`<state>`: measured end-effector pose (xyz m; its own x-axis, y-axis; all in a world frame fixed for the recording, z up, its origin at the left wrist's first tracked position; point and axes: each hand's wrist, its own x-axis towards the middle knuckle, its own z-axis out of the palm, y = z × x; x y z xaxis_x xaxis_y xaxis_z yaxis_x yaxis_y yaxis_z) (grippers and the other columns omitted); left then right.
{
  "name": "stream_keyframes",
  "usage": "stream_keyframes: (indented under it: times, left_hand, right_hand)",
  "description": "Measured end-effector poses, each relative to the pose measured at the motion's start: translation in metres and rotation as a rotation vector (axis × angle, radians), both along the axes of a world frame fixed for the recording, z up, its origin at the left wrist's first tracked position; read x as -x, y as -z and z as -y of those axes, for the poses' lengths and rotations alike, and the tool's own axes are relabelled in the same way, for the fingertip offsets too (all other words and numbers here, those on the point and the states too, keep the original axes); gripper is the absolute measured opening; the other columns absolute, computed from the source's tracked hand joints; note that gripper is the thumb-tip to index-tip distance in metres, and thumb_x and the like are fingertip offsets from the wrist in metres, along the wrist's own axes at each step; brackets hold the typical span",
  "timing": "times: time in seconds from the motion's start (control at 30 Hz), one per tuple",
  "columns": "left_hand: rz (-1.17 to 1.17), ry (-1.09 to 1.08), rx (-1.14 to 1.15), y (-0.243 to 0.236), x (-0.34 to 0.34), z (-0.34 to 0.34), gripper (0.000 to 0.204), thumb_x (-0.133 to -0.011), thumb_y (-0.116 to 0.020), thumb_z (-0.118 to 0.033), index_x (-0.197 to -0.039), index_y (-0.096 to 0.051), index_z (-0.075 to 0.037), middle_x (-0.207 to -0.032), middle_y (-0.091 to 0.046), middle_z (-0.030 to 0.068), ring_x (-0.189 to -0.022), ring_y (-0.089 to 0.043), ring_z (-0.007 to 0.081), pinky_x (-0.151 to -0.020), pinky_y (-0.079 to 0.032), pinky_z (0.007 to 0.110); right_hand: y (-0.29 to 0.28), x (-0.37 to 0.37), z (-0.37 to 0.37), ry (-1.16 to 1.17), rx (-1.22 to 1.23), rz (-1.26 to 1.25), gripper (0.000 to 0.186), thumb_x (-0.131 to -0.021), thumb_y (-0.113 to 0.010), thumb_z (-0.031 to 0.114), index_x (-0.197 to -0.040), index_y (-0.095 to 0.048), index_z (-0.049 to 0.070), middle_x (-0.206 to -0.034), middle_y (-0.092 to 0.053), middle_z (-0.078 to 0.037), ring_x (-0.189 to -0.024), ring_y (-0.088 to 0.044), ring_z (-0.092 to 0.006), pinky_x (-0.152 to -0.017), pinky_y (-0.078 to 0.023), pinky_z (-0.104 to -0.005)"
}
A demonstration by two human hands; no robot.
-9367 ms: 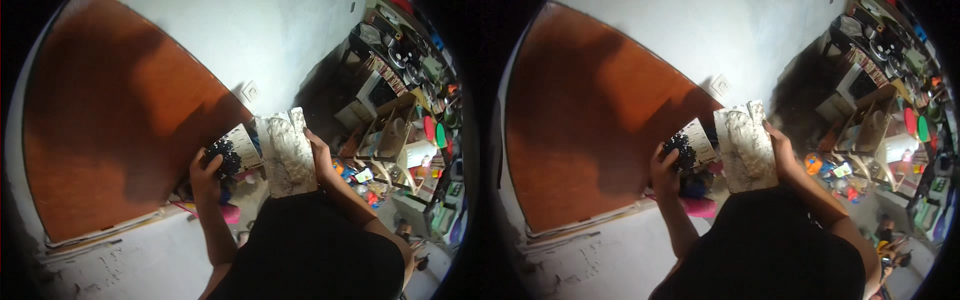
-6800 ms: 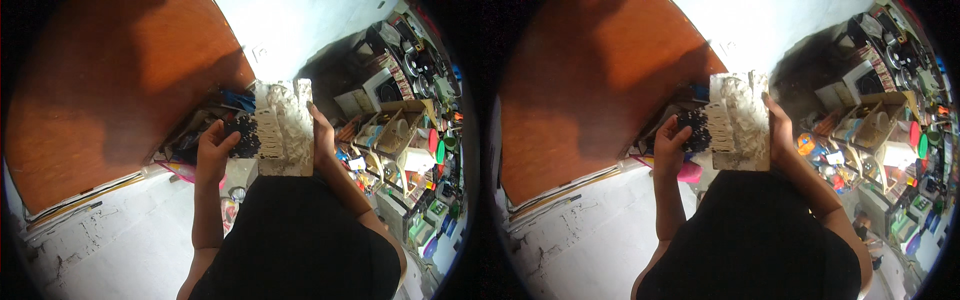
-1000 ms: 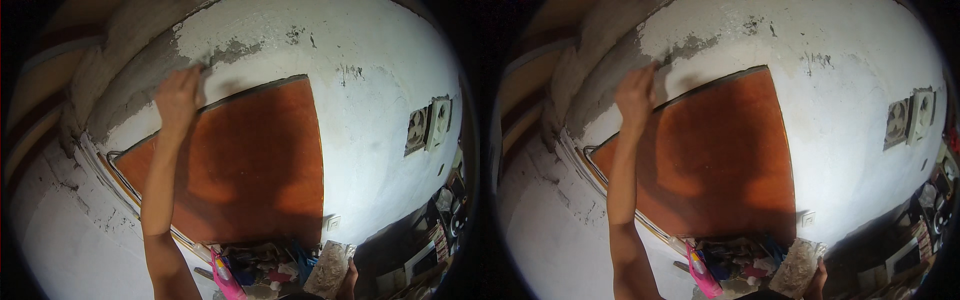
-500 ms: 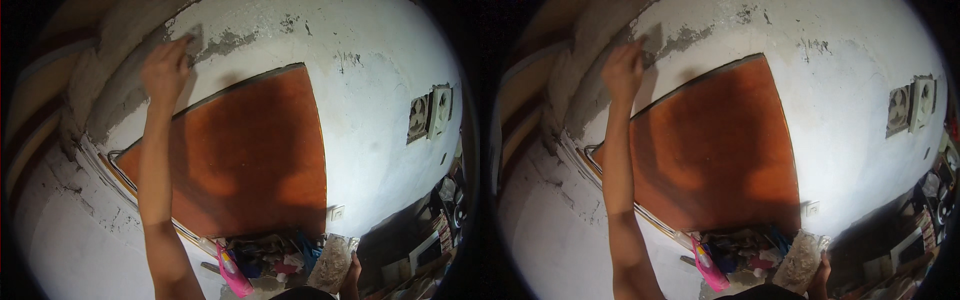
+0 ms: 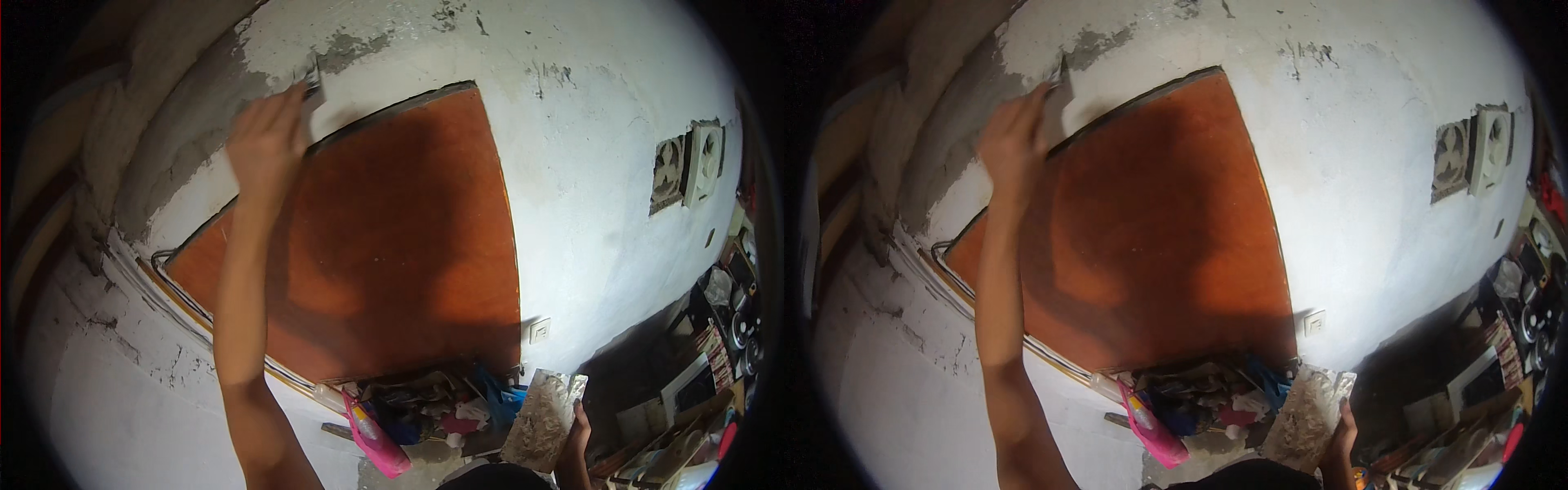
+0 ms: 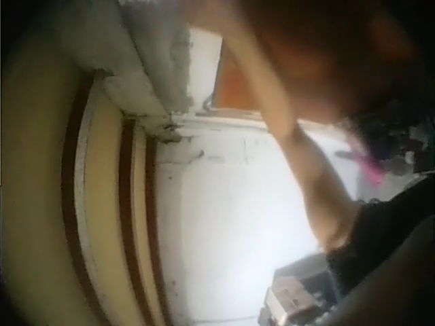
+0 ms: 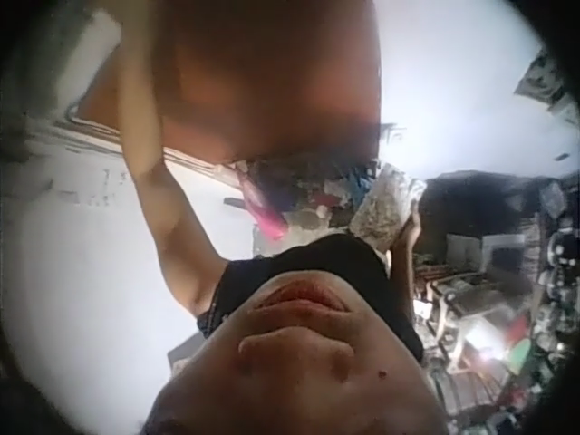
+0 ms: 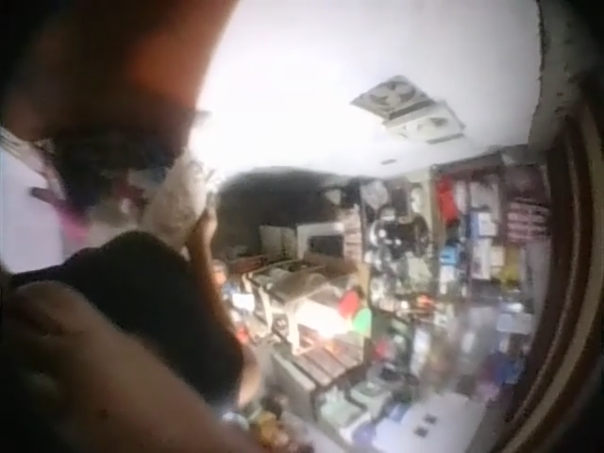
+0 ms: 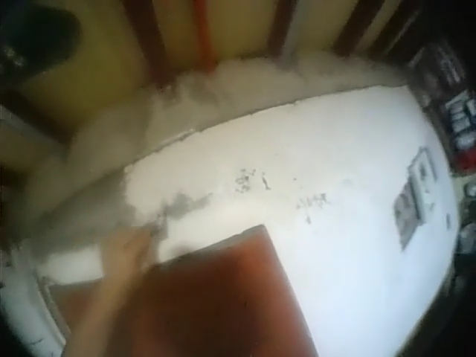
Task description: Plastering or patching a damaged section of a wall using a putty knife and joint compound.
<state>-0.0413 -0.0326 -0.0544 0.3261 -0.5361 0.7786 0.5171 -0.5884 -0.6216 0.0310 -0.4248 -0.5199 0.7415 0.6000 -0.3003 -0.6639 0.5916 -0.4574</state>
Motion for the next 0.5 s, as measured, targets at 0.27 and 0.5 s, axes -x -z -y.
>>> stream_keyframes:
  times: [0.27,0.5]
  left_hand:
    - [-0.342,0.642,1.592,0.218,0.004,0.082,0.017,-0.085,-0.072,-0.010,-0.092,-0.068,0.004,-0.086,-0.067,0.0001,-0.074,-0.056,0.0062,-0.066,-0.045,0.021]
    - [-0.047,0.913,2.820,0.400,-0.003,0.148,0.026,-0.083,-0.072,-0.007,-0.103,-0.062,0.007,-0.093,-0.066,0.0085,-0.083,-0.062,0.0123,-0.076,-0.050,0.025]
  right_hand:
    - [-0.007,-0.007,-0.001,-0.016,0.193,-0.195,0.056,-0.093,-0.049,0.042,-0.129,-0.053,0.000,-0.122,-0.061,-0.018,-0.107,-0.060,-0.0333,-0.097,-0.045,-0.0424]
    - [-0.033,-0.006,-0.008,0.046,0.211,-0.127,0.058,-0.097,-0.044,0.043,-0.138,-0.041,0.002,-0.132,-0.053,-0.014,-0.117,-0.052,-0.0280,-0.101,-0.041,-0.0414]
